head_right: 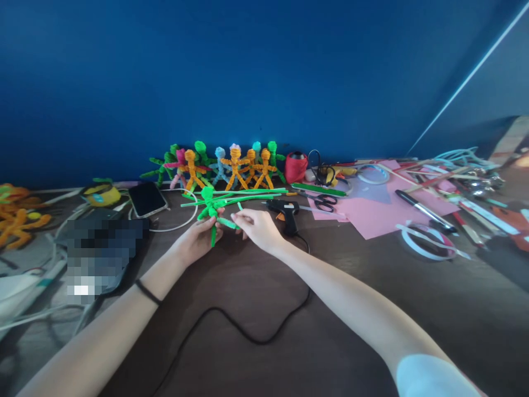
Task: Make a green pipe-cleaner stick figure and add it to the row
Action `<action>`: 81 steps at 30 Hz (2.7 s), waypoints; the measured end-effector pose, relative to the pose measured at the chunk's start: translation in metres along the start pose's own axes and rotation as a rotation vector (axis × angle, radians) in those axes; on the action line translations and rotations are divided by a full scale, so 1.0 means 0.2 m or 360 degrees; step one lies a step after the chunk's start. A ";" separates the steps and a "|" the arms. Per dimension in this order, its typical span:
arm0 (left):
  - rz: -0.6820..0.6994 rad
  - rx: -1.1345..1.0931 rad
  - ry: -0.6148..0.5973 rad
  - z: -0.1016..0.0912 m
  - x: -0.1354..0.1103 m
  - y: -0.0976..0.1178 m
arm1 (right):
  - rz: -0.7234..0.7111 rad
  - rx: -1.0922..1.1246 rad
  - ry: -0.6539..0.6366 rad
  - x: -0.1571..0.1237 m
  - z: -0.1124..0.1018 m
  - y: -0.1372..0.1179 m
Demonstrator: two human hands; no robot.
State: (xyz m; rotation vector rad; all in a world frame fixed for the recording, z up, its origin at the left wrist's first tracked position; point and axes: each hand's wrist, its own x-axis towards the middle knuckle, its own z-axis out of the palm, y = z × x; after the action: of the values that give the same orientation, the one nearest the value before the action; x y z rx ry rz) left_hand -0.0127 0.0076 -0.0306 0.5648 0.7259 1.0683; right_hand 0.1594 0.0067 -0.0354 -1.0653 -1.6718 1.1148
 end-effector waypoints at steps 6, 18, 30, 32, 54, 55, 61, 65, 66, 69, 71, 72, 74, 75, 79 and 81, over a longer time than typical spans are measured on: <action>0.0022 -0.0085 -0.0035 -0.02 0.00 0.01 | -0.0060 -0.0017 0.0348 0.04 -0.07 -0.05; 0.0002 -0.0090 -0.0145 -0.01 -0.02 0.03 | -0.0171 -0.1079 0.0170 0.50 -0.07 0.01; -0.0043 -0.0123 -0.0127 -0.05 0.00 0.04 | -0.0166 -0.1322 0.0245 0.57 0.02 -0.01; -0.0021 -0.0126 -0.0144 -0.05 0.00 0.04 | -0.0221 -0.1292 0.0346 0.57 -0.02 -0.06; 0.0041 0.0020 -0.0055 -0.02 -0.03 0.03 | -0.0365 -0.0972 0.0384 -0.23 -0.18 0.03; 0.0046 0.0032 -0.0070 -0.02 -0.03 0.03 | -0.0411 -0.1009 0.0414 -0.24 -0.17 0.04; 0.0096 0.0075 -0.0092 -0.02 -0.04 0.02 | -0.0555 -0.1121 0.0508 -0.27 -0.17 0.05; 0.0128 0.0125 -0.0127 -0.02 -0.05 0.01 | -0.0536 -0.1119 0.0500 -0.27 -0.17 0.05; 0.0147 0.0129 -0.0144 -0.02 -0.05 0.00 | -0.0526 -0.1116 0.0498 -0.26 -0.17 0.05; 0.0198 0.0137 -0.0193 -0.03 -0.04 0.00 | -0.0504 -0.1110 0.0494 -0.26 -0.17 0.04; 0.0157 0.0156 -0.0198 -0.04 -0.03 0.00 | -0.0508 -0.1110 0.0495 -0.26 -0.17 0.04; 0.0160 0.0154 -0.0182 -0.03 -0.03 0.00 | -0.0517 -0.1111 0.0499 -0.25 -0.17 0.04; 0.0179 0.0151 -0.0143 -0.03 -0.02 0.01 | -0.0538 -0.1106 0.0507 -0.25 -0.16 0.04; 0.0195 0.0150 -0.0124 -0.03 -0.02 0.01 | -0.0549 -0.1100 0.0509 -0.24 -0.16 0.04; 0.0206 0.0147 -0.0109 -0.03 -0.03 0.01 | -0.0617 -0.1098 0.0503 -0.24 -0.16 0.04; 0.0192 0.0141 -0.0118 -0.03 -0.02 0.02 | -0.0657 -0.1111 0.0498 -0.24 -0.16 0.04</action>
State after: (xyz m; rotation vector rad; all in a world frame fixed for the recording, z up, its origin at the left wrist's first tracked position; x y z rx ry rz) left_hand -0.0203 0.0047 -0.0305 0.7280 0.6834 1.1248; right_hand 0.2049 -0.0295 -0.0434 -1.1531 -1.9401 0.0733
